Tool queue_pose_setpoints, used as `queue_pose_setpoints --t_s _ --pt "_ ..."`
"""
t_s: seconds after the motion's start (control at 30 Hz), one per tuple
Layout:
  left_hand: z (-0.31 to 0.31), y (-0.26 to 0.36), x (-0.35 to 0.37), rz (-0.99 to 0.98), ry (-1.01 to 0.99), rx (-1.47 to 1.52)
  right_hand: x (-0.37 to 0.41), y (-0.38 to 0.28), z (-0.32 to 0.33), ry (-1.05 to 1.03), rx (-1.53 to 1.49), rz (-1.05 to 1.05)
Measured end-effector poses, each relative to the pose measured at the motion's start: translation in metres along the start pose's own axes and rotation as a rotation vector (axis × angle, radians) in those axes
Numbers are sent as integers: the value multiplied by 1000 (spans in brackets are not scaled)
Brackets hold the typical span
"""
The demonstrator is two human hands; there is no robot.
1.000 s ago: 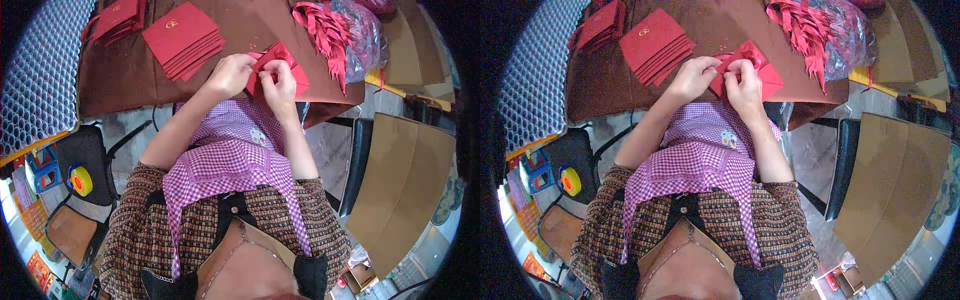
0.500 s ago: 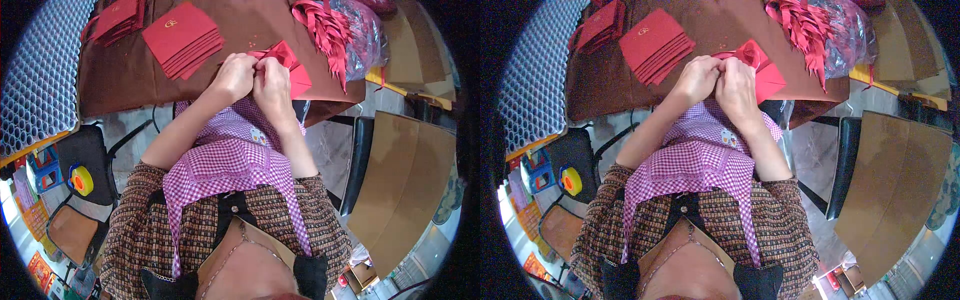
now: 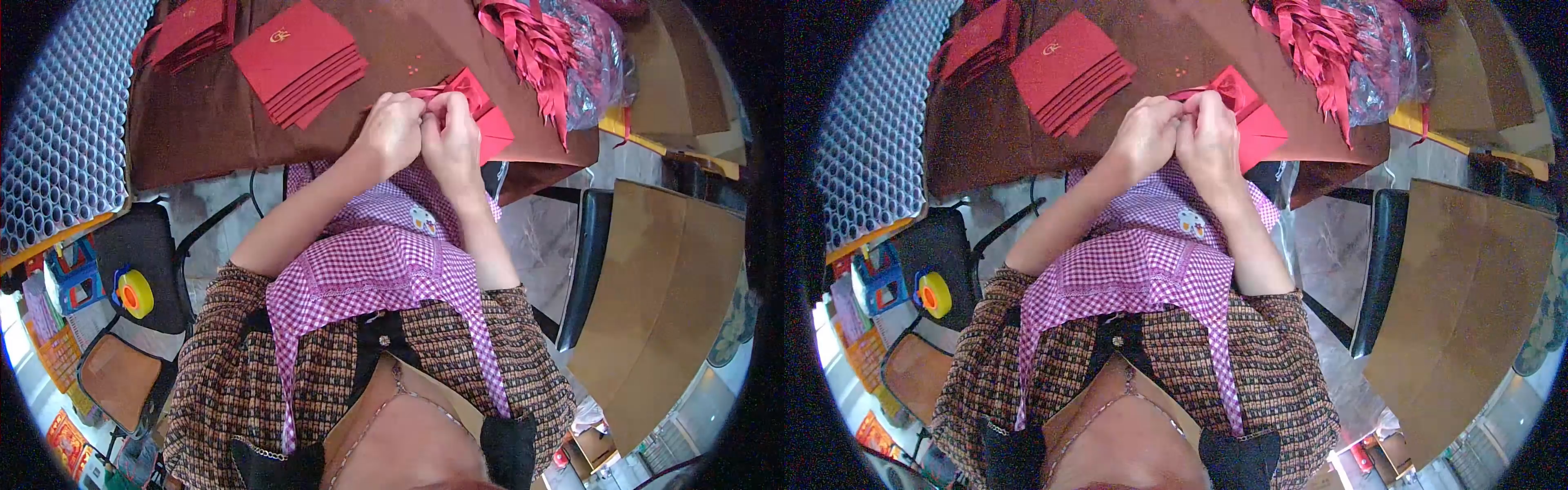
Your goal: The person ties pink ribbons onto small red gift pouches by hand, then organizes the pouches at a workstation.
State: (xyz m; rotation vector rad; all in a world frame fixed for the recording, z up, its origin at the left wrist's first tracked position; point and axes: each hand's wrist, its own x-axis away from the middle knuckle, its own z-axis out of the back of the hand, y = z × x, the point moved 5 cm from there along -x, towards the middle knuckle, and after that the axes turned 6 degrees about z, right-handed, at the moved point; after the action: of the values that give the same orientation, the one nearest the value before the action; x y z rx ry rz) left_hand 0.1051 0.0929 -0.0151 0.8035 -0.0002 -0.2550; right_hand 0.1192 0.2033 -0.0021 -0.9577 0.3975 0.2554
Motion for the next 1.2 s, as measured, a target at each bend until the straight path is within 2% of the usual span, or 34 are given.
queue_pose_setpoints --t_s 0.07,0.13,0.37,0.47,0.6,0.63,0.67,0.73,0.8,0.87,0.93,1.0,1.07,1.1,1.13,1.2 --pt "-1 1 2 0 2 -21 4 1 -2 4 -2 -3" --pt "3 0 0 97 27 60 6 -4 1 5 169 121" --pt "4 -1 -1 50 89 151 12 -7 -1 64 219 278" --pt "5 -3 -1 134 120 179 16 -7 -4 136 211 355" --pt "-3 -10 -2 240 142 350 15 -6 -3 178 206 328" --pt "-6 -14 -1 294 142 445 15 -1 -2 210 156 240" --pt "-9 -15 0 296 142 445 16 4 -2 240 105 151" --pt "-5 -7 0 227 150 302 16 7 -4 233 95 134" --pt "-6 -8 -1 222 139 304 16 14 -8 229 36 43" --pt "-9 -14 -2 220 131 304 11 18 -6 194 12 9" --pt "-10 -23 -7 203 133 287 2 15 -4 21 139 139" --pt "-5 -29 -8 260 112 320 -7 5 8 -150 83 87" --pt "1 -24 -7 244 65 234 -18 9 13 -223 76 241" --pt "1 -25 -7 267 60 228 -21 5 19 -273 177 237" --pt "2 -23 -7 266 58 229 -27 0 25 -272 179 235" --pt "7 -18 -7 219 63 227 -33 -18 33 -188 446 487"
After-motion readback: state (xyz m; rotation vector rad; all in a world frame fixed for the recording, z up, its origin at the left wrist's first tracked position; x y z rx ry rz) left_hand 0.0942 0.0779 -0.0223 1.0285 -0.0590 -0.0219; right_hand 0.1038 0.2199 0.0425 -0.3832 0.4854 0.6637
